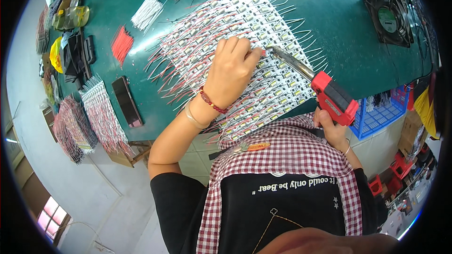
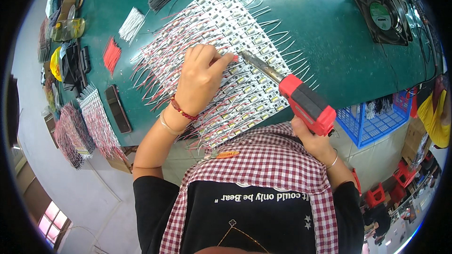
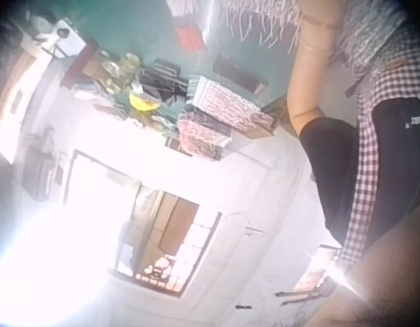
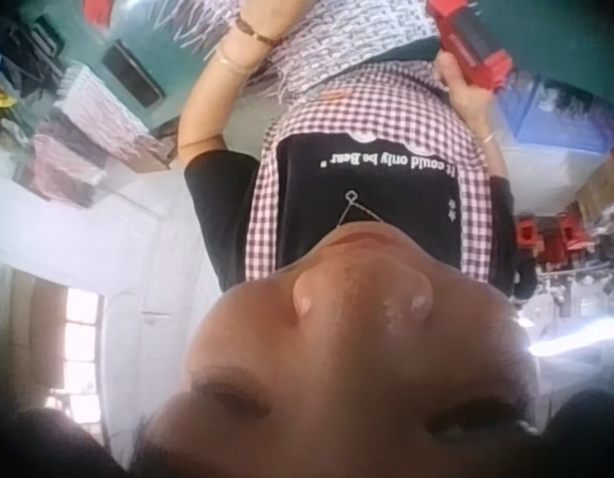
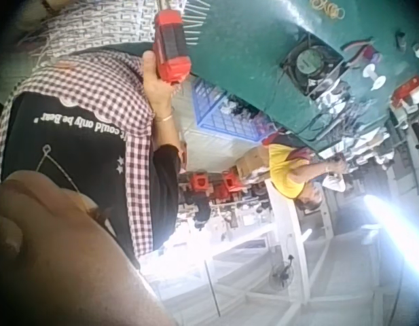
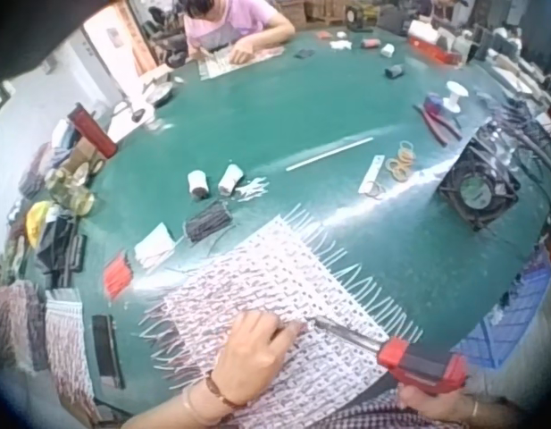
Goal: The person uses a soldering iron to attach red and white wires to a large LED panel on a green workbench. They repeatedly pick up wires, position them on the panel, and apply the soldering iron to secure the connections.
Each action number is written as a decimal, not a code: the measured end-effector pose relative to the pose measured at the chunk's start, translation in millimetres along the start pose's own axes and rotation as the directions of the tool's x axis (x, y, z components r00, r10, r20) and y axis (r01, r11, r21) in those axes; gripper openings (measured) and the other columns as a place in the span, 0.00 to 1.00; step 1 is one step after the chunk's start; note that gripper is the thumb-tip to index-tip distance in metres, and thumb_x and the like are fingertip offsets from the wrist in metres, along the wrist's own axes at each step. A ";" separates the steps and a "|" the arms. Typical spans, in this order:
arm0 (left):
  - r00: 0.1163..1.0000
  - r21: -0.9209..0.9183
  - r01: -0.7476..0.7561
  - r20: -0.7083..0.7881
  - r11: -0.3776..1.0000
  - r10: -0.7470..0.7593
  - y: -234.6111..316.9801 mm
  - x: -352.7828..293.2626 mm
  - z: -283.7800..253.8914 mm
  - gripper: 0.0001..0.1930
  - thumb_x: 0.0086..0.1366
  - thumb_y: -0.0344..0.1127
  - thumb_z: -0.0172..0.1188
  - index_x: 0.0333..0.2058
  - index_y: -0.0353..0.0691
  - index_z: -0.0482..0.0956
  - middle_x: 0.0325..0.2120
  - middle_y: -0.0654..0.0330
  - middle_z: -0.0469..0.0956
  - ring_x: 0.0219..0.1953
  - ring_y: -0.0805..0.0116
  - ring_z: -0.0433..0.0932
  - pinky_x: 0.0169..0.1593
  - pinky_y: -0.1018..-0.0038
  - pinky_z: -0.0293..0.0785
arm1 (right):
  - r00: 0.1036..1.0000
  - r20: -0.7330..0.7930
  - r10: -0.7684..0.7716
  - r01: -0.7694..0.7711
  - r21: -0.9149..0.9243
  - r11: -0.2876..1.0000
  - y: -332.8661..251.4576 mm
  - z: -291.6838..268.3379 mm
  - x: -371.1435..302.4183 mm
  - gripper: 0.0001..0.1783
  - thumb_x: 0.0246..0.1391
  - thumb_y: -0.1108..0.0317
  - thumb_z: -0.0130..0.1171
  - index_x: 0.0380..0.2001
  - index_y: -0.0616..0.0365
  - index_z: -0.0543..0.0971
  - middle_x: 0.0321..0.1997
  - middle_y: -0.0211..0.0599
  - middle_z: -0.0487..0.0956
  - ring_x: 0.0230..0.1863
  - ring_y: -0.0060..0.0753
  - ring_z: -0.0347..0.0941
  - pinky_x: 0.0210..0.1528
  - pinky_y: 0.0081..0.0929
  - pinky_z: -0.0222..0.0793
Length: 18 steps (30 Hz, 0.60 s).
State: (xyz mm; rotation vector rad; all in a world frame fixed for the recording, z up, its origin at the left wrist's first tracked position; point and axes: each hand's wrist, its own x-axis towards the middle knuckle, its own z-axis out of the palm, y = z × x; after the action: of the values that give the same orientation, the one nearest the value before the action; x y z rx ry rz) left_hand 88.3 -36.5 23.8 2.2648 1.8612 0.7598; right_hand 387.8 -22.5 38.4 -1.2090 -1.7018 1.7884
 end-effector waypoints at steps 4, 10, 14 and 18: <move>1.000 0.021 -0.017 -0.022 1.000 0.017 0.3 2.1 0.5 0.10 0.50 0.25 0.58 0.33 0.39 0.80 0.25 0.62 0.66 0.30 0.65 0.66 0.36 0.69 0.61 | 1.000 -0.020 0.011 -0.011 -0.003 1.000 -0.5 1.5 -0.4 0.18 0.62 0.63 0.52 0.46 0.68 0.68 0.21 0.35 0.71 0.20 0.23 0.67 0.24 0.22 0.64; 1.000 0.019 -0.015 -0.025 1.000 0.015 4.3 5.0 -1.3 0.09 0.50 0.25 0.59 0.33 0.40 0.81 0.24 0.63 0.65 0.29 0.66 0.66 0.35 0.70 0.61 | 0.997 0.025 0.066 -0.064 -0.072 0.995 -4.1 -0.3 1.4 0.17 0.61 0.61 0.54 0.42 0.67 0.69 0.20 0.34 0.71 0.20 0.23 0.66 0.24 0.22 0.64; 1.000 0.025 -0.026 -0.014 0.999 0.026 4.9 8.3 -2.7 0.08 0.52 0.25 0.59 0.32 0.39 0.81 0.24 0.63 0.65 0.29 0.66 0.66 0.35 0.70 0.61 | 0.998 -0.005 0.060 -0.059 0.072 0.996 1.8 -2.3 -2.1 0.07 0.59 0.70 0.57 0.36 0.63 0.76 0.26 0.31 0.75 0.25 0.20 0.71 0.28 0.22 0.67; 0.999 0.045 -0.032 0.006 0.998 0.032 4.8 7.9 -3.3 0.07 0.53 0.26 0.59 0.32 0.40 0.80 0.25 0.62 0.66 0.30 0.66 0.66 0.35 0.70 0.61 | 0.999 0.010 0.031 -0.032 0.133 0.991 -4.9 -5.1 0.1 0.08 0.60 0.68 0.56 0.36 0.63 0.75 0.27 0.30 0.75 0.26 0.20 0.71 0.29 0.21 0.67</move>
State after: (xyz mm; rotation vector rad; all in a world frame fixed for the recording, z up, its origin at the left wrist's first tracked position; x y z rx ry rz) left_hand 92.1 -31.0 30.9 2.3269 1.8632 0.7229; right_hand 390.4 -18.4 43.5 -1.1797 -1.5483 1.8949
